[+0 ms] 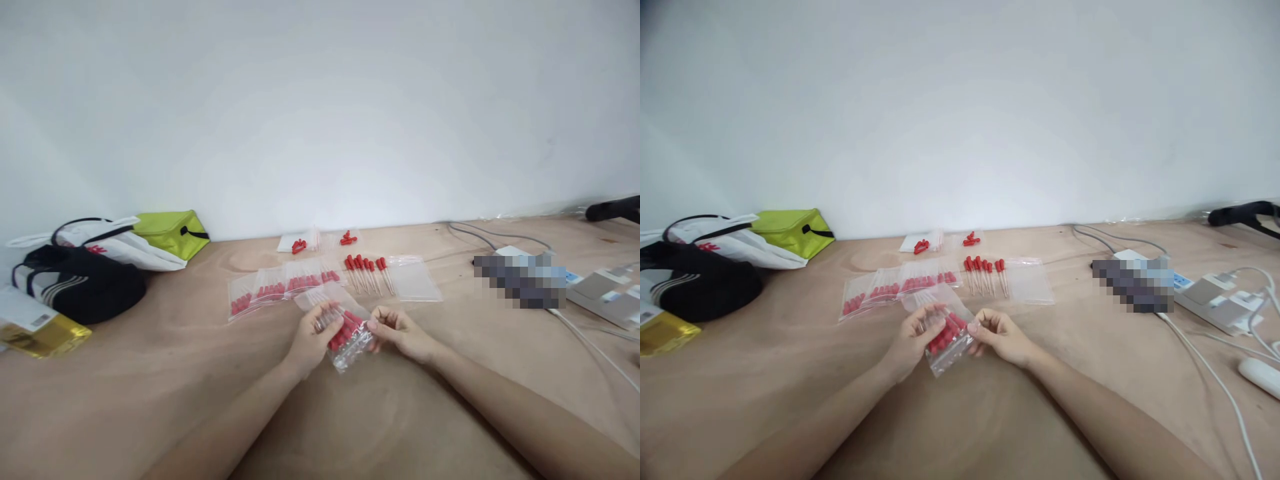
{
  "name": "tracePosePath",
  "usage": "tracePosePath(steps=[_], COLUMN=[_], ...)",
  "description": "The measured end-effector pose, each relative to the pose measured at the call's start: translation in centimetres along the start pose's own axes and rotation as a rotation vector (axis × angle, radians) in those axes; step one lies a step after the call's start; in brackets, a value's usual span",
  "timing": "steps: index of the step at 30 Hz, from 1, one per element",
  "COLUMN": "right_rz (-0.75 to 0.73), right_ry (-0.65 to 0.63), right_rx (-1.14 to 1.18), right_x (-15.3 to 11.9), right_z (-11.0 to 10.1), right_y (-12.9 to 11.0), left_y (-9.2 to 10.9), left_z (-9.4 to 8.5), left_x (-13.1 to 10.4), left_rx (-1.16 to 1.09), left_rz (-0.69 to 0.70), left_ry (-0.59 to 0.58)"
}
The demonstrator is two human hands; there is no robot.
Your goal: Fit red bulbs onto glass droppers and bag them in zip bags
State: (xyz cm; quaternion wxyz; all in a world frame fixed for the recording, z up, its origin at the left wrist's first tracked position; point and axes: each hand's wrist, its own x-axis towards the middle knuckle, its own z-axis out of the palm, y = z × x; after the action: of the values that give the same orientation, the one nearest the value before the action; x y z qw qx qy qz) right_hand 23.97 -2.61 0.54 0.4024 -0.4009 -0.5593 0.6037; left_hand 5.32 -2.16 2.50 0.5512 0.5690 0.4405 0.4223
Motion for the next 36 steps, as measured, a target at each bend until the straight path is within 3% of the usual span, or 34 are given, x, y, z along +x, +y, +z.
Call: tracePosePath(steps=[2,4,6,8,11,15,20,22,25,29,32,36], right_rz=[-0.049,-0.104,-0.039,0.079,0.268,0.386,0.418,0.346,0.111,-0.128,-0.191,-0.093], right_ry=[0.211,0.558,0.823,0.956,0.971,0.87,0.862,0.886,0.98,1.047,0.885,0.621], right_rx=[-0.316,-0.667,-0.961,-1.132,-1.204,-1.135,-1.022,-0.938,-0.78,-0.512,-0.35,-0.48], right_x=[0.7,1.7,2.6,3.1,3.4,3.5,3.5,3.5,3.6,3.7,2.7,-0.4], right_z=[-1.6,-4.1,-6.8,-9.3,-12.0,-13.8,-14.6,-14.6,-13.8,-9.9,-4.9,1.7], right_y=[-0.2,-0.4,-0.5,-0.3,0.2,0.7,0.9,0.9,0.4,-1.0,-1.1,0.1], left_y=[1.1,2.2,2.9,2.9,2.2,1.4,1.2,0.7,-0.5,-1.9,-2.1,-1.6], left_z=[-1.1,-2.4,-3.5,-4.3,-4.9,-4.9,-4.0,-3.6,-3.5,-3.8,-3.9,-3.3], left_x=[1.7,4.1,6.9,9.3,11.8,12.5,9.7,7.7,4.8,2.2,1.6,1.2], left_rx=[0.082,0.205,0.391,0.534,0.63,0.775,0.903,1.015,1.075,1.032,0.947,0.804], left_rz=[-0.008,0.028,0.076,0.061,0.064,0.111,0.275,0.515,0.697,0.727,0.716,0.664], left_ry=[0.039,0.075,0.124,0.129,0.142,0.22,0.405,0.43,0.318,0.208,0.207,0.18])
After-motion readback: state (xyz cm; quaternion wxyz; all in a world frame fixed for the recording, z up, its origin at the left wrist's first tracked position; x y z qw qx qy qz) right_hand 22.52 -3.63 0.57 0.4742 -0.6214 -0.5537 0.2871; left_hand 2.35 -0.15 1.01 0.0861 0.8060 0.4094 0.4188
